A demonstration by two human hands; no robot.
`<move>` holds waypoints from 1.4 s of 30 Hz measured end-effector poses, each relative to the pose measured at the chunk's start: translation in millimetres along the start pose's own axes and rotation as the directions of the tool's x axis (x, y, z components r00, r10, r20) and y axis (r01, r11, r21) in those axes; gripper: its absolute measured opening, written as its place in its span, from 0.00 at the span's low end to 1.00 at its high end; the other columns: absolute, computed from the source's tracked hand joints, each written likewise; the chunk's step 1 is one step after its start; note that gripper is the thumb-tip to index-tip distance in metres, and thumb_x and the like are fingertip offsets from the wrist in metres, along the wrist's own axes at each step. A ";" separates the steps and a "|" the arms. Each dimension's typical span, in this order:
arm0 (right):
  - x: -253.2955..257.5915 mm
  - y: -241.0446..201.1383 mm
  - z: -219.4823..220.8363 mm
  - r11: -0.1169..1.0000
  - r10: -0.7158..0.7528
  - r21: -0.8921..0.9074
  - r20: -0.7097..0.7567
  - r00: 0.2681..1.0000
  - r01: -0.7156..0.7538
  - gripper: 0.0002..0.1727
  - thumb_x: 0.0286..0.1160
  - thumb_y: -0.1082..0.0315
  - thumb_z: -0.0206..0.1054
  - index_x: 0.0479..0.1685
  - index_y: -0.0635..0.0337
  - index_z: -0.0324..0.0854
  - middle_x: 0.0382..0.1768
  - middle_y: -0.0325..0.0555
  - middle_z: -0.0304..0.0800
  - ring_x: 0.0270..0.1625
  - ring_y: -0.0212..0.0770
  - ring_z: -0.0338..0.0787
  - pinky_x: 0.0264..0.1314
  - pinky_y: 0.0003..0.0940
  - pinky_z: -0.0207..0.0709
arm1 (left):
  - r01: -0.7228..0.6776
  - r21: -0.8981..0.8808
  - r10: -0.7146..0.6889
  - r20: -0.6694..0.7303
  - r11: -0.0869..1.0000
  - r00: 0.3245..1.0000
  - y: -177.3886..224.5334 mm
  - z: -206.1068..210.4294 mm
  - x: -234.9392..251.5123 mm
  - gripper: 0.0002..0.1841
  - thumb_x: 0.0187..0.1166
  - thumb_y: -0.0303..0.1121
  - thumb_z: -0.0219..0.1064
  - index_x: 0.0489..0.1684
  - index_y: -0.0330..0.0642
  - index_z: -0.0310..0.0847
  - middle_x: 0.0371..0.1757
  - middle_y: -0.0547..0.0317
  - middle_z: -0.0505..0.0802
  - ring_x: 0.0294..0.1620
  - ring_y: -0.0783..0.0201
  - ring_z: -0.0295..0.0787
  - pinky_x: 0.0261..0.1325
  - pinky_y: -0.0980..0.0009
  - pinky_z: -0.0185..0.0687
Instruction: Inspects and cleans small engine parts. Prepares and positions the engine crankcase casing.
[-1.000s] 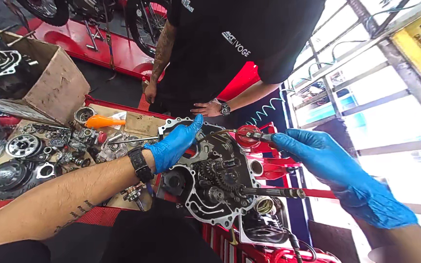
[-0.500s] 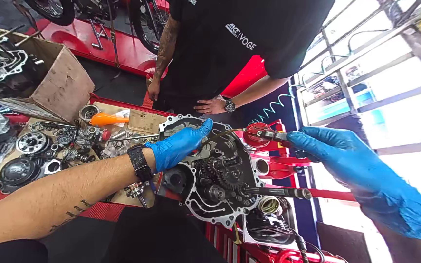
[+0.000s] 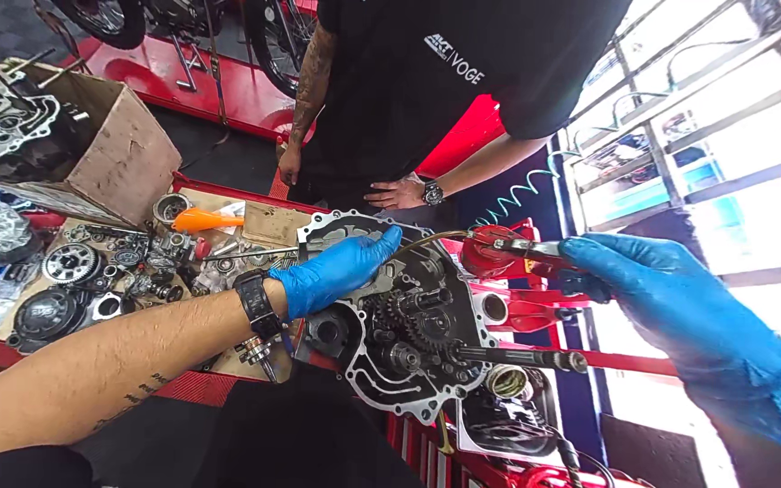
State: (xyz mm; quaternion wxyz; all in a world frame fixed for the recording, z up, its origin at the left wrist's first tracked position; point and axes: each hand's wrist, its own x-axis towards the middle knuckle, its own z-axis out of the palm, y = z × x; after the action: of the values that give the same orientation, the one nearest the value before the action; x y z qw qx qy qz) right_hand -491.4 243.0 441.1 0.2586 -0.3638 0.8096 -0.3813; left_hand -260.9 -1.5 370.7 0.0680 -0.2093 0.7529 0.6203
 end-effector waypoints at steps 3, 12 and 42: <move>-1.4 9.5 -7.6 0.995 0.016 0.103 -0.025 1.000 -0.013 0.16 0.84 0.48 0.61 0.32 0.39 0.88 0.23 0.25 0.84 0.24 0.22 0.80 0.27 0.17 0.74 | -0.225 0.458 0.207 0.089 0.860 0.974 -11.6 -4.6 -14.5 0.34 0.93 0.57 0.41 0.72 0.36 0.80 0.58 0.39 0.91 0.62 0.46 0.88 0.67 0.44 0.78; -11.3 24.3 -14.3 0.988 0.014 0.157 -0.118 0.993 0.005 0.18 0.83 0.48 0.60 0.26 0.38 0.87 0.17 0.26 0.80 0.18 0.23 0.75 0.21 0.18 0.69 | -0.589 0.803 0.239 0.557 0.088 0.795 -10.7 -56.9 -7.6 0.36 0.86 0.65 0.48 0.61 0.38 0.86 0.59 0.43 0.93 0.83 0.34 0.70 0.87 0.34 0.49; 26.1 -3.7 19.8 0.954 -0.061 -0.298 -0.044 0.997 0.045 0.30 0.79 0.32 0.56 0.18 0.43 0.78 0.15 0.34 0.76 0.21 0.35 0.78 0.24 0.43 0.68 | 0.129 -0.291 -0.194 -0.208 0.948 0.959 7.0 3.2 4.9 0.38 0.93 0.61 0.35 0.82 0.35 0.66 0.64 0.44 0.90 0.57 0.61 0.91 0.61 0.63 0.83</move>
State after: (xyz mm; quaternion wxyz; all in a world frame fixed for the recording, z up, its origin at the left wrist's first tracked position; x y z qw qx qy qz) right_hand -491.9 212.3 429.0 0.1695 -0.4099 0.8540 -0.2719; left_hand -268.6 1.4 374.6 -0.0001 -0.3498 0.6426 0.6817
